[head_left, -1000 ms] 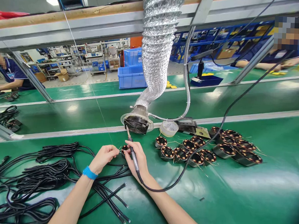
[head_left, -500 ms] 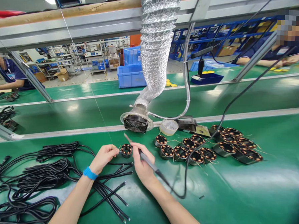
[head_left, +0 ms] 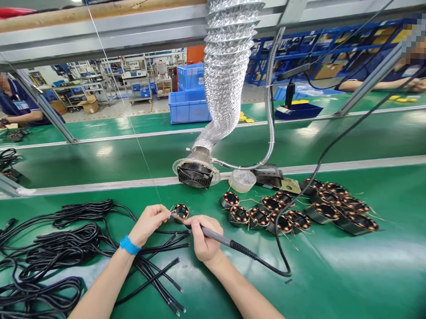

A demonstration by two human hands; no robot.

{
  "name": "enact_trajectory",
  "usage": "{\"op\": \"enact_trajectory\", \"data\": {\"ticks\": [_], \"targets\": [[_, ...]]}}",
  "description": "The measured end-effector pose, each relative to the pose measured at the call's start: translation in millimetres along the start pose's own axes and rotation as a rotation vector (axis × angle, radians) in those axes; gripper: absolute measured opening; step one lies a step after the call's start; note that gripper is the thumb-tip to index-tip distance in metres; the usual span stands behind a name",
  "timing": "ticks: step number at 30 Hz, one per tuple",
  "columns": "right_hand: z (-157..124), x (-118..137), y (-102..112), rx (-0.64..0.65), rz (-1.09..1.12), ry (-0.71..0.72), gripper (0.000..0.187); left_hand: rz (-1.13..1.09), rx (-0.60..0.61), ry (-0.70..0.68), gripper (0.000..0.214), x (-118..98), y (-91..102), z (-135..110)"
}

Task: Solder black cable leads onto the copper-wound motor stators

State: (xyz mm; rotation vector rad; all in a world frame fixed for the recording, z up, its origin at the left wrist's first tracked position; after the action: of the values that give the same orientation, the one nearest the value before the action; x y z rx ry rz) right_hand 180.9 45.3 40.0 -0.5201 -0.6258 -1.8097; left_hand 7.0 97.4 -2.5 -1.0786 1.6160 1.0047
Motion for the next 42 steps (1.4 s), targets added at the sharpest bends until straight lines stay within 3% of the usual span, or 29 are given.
{"op": "enact_trajectory", "data": {"ticks": [23,42], "targets": [[0.8,-7.6,7.5,-0.058,-0.026,-0.109,0.032,0.026,-0.005,-0.002,0.037,-0.9,0.2,-0.5],[3.1,-4.5,5.6,-0.021,-0.014,-0.065,0.030,0.051,-0.010,-0.007,0.037,-1.3,0.9,-0.5]]}}
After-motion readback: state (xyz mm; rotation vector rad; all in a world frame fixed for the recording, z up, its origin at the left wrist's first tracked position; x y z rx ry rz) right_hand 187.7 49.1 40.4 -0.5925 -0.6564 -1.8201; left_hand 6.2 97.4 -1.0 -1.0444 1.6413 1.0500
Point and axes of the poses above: each hand's wrist, its own z-axis towards the middle knuckle, its own y-axis out of the back of the hand, x = y × z, the point moved 5 cm from there along z, towards the middle knuckle, and after that the axes turned 6 degrees about x, right-handed, at the moved point
